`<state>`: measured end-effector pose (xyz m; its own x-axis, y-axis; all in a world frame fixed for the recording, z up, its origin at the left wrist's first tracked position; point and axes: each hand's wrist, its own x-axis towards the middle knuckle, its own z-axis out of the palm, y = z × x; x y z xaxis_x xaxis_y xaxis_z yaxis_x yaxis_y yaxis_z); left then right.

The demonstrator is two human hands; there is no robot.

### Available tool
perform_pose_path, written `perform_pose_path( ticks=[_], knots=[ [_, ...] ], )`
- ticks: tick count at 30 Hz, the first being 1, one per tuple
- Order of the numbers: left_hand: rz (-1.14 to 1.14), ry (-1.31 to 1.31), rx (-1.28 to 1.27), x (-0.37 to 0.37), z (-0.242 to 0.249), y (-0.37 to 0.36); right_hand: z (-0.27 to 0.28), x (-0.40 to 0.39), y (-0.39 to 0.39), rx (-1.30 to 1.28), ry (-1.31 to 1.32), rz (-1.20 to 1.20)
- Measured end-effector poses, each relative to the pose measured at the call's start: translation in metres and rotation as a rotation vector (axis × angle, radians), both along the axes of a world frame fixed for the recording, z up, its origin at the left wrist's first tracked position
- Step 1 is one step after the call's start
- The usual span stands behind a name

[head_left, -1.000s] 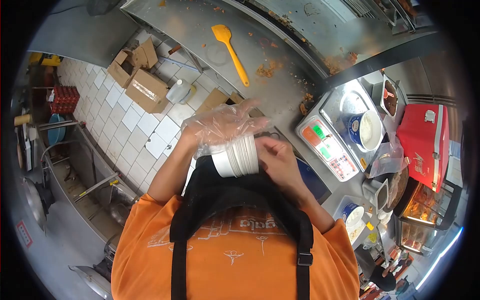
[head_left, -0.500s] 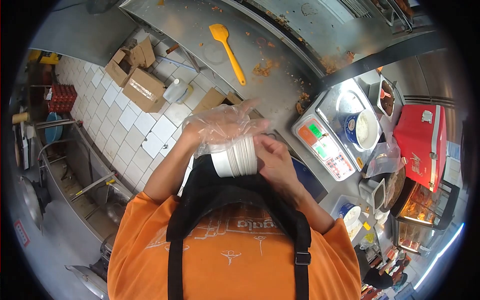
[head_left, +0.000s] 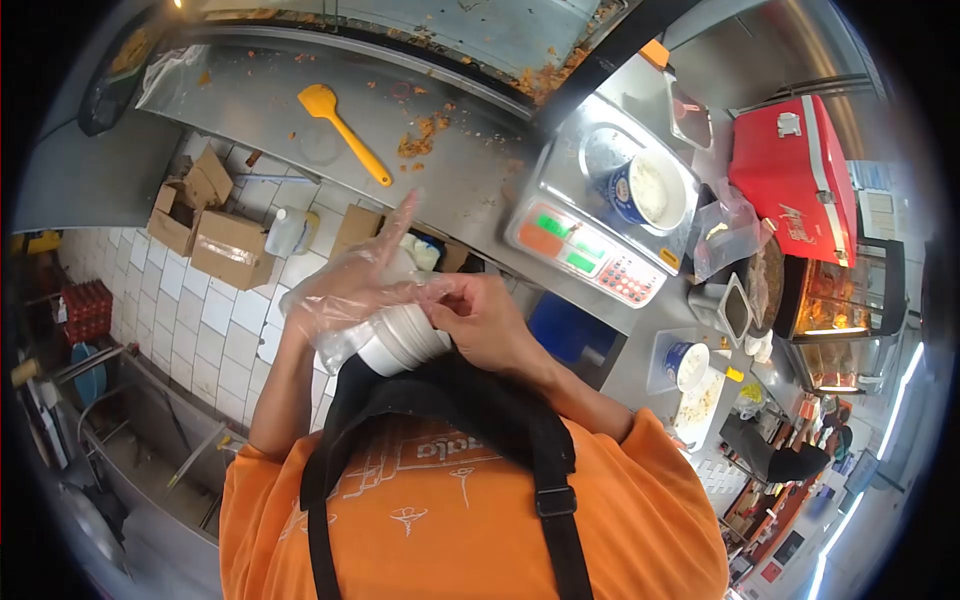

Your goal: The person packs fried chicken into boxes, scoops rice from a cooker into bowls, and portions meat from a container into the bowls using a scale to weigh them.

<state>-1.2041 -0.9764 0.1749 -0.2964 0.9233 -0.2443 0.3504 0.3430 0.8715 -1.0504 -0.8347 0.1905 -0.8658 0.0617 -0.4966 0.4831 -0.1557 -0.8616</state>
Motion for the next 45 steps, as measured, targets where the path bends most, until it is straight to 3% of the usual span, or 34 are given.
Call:
perform_pose_path(
  ticks=[2, 5, 6, 8, 12, 13, 15, 16, 18, 19, 21, 22, 24, 26, 27, 29, 30, 31, 34, 36, 37, 39, 41, 43, 45],
  knots=[
    [-0.011, -0.066, -0.037, -0.002, 0.003, 0.005, -0.004, 0.006, -0.001, 0.059, 0.066, -0.103],
    [-0.002, -0.199, -0.154, -0.001, 0.011, 0.011, -0.015, 0.009, -0.003, -0.001, 0.141, -0.063],
    [-0.011, -0.258, -0.223, -0.003, 0.016, 0.015, 0.001, 0.006, 0.001, 0.134, 0.092, 0.086],
    [0.059, -0.38, -0.013, 0.002, -0.012, 0.007, -0.015, 0.01, 0.002, 0.131, 0.134, 0.159],
    [-0.055, -0.331, -0.275, -0.003, 0.012, 0.013, -0.027, 0.014, -0.006, 0.009, 0.142, 0.158],
    [-0.012, -0.324, -0.217, 0.0, 0.015, 0.012, -0.03, 0.018, -0.007, 0.005, 0.137, 0.161],
    [0.037, -0.319, -0.164, 0.004, 0.013, 0.005, -0.034, 0.026, -0.01, 0.065, 0.224, -0.09],
    [0.067, -0.366, -0.001, 0.003, 0.004, -0.006, -0.034, 0.031, -0.004, 0.016, 0.203, -0.247],
    [0.185, -0.555, 0.219, 0.002, -0.028, -0.033, -0.026, 0.046, 0.023, -0.329, 0.161, -0.765],
    [0.232, -0.609, 0.183, 0.002, -0.026, -0.04, -0.016, 0.052, 0.042, -0.322, 0.227, -0.952],
    [0.287, -0.611, 0.029, -0.004, -0.008, -0.045, 0.037, 0.054, 0.078, 0.27, 0.39, -1.072],
    [0.303, -0.652, 0.009, -0.009, -0.011, -0.051, 0.046, 0.069, 0.11, 0.978, 0.263, -0.814],
    [0.28, -0.686, -0.014, -0.028, -0.025, -0.053, 0.044, 0.071, 0.166, 1.649, 0.385, -0.497],
    [0.442, -1.023, 0.184, -0.041, -0.05, -0.039, 0.022, 0.057, 0.2, 1.754, 0.456, -0.342],
    [0.413, -1.014, 0.187, -0.045, -0.06, -0.021, 0.011, 0.05, 0.209, 1.659, 0.297, -0.292],
    [0.615, -0.262, 0.225, -0.049, -0.085, 0.028, -0.027, 0.047, 0.238, 1.787, 0.31, -0.12],
    [0.619, -0.048, 0.372, -0.052, -0.106, 0.055, -0.045, 0.046, 0.253, 1.553, 0.445, -0.138],
    [0.622, 0.163, 0.511, -0.049, -0.123, 0.078, -0.043, 0.049, 0.256, 1.567, 0.45, -0.15],
    [0.795, 0.048, 0.434, -0.024, -0.142, 0.125, -0.03, 0.048, 0.251, 1.326, 0.209, -0.105],
    [0.829, 0.233, 0.492, -0.029, -0.182, 0.139, -0.024, 0.056, 0.252, 1.311, 0.217, -0.211],
    [0.844, 0.265, 0.503, -0.034, -0.17, 0.14, -0.017, 0.049, 0.254, 1.298, 0.221, -0.305],
    [0.803, 0.357, 0.17, -0.021, -0.152, 0.131, 0.0, 0.035, 0.257, 1.775, 0.424, -0.421],
    [0.821, 0.462, 0.205, -0.013, -0.137, 0.121, -0.025, 0.039, 0.266, 1.613, 0.4, -0.332],
    [0.81, 0.585, 0.27, -0.043, -0.105, 0.13, -0.046, 0.04, 0.269, 1.785, 0.159, -0.143],
    [0.691, 0.655, 0.467, -0.053, -0.059, 0.135, -0.043, 0.039, 0.272, 1.71, 0.216, -0.187]
  ],
)
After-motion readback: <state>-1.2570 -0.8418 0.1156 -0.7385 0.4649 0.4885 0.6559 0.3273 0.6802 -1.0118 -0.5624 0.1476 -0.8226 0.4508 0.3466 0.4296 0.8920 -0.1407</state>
